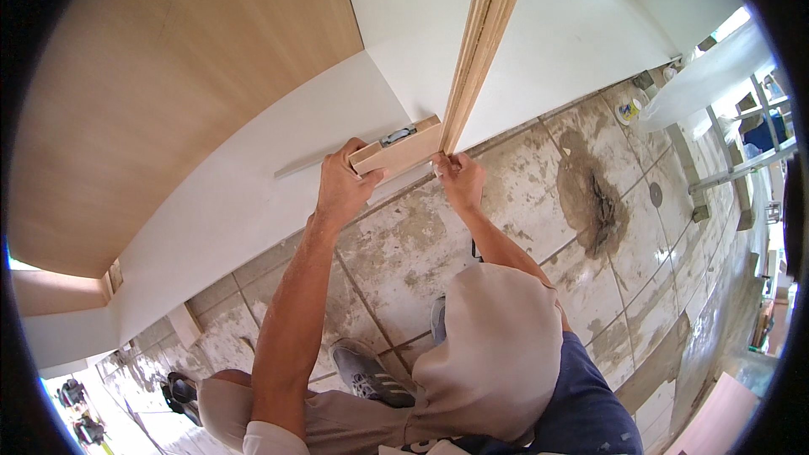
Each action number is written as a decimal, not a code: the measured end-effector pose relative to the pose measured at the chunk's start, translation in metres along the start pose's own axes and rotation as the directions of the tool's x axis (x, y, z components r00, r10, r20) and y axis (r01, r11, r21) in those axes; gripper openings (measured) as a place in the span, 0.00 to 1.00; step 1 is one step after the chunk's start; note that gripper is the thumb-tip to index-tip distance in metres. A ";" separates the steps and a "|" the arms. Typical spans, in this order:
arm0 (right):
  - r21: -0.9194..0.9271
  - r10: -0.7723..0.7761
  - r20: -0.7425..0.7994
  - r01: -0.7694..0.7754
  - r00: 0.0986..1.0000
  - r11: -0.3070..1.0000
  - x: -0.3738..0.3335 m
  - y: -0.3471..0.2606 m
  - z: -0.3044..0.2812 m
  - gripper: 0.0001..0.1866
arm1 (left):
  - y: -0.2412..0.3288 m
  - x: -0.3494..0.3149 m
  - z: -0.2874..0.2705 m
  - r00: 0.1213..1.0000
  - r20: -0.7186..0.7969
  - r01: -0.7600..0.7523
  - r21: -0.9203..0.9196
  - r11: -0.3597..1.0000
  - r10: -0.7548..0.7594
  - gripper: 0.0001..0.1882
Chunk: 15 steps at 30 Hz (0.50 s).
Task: The person positions a wooden block and a metal rail against a white cabinet surface, marks locations with a pencil, and aligns the rail inside the cabinet frame.
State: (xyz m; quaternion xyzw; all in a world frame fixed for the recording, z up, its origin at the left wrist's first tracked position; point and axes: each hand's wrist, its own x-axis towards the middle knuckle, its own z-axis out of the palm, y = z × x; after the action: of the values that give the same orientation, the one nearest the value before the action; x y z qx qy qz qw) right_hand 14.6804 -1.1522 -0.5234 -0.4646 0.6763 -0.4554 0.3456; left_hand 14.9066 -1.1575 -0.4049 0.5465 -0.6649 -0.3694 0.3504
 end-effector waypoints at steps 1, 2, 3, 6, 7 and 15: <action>-0.083 -0.033 -0.014 0.032 0.999 0.996 0.000 0.001 0.000 0.23 | 0.001 0.000 0.000 1.000 0.003 0.009 -0.005 1.000 -0.009 0.12; -0.129 -0.070 -0.015 0.067 0.997 0.989 0.001 0.003 0.000 0.24 | 0.002 0.000 -0.001 1.000 0.007 0.018 -0.011 1.000 -0.018 0.12; -0.174 -0.106 -0.013 0.102 0.994 0.979 0.001 0.003 0.000 0.25 | 0.001 0.000 -0.001 1.000 0.002 0.010 -0.003 1.000 -0.010 0.12; -0.249 -0.182 0.000 0.176 0.983 0.952 0.003 0.006 0.000 0.25 | -0.001 0.000 -0.001 1.000 -0.007 -0.004 0.010 1.000 0.004 0.12; -0.265 -0.201 0.003 0.195 0.979 0.944 0.004 0.006 -0.001 0.25 | 0.000 0.000 -0.001 1.000 -0.006 -0.003 0.005 1.000 0.003 0.12; -0.453 -0.351 0.040 0.330 0.936 0.828 0.007 0.007 -0.003 0.20 | -0.002 0.001 0.000 1.000 -0.014 -0.010 0.015 1.000 0.010 0.14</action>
State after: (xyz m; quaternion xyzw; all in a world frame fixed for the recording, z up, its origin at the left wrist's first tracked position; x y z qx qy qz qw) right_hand 14.6733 -1.1574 -0.5292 -0.6347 0.6774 -0.3499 0.1261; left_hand 14.9075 -1.1589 -0.4070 0.5482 -0.6681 -0.3587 0.3527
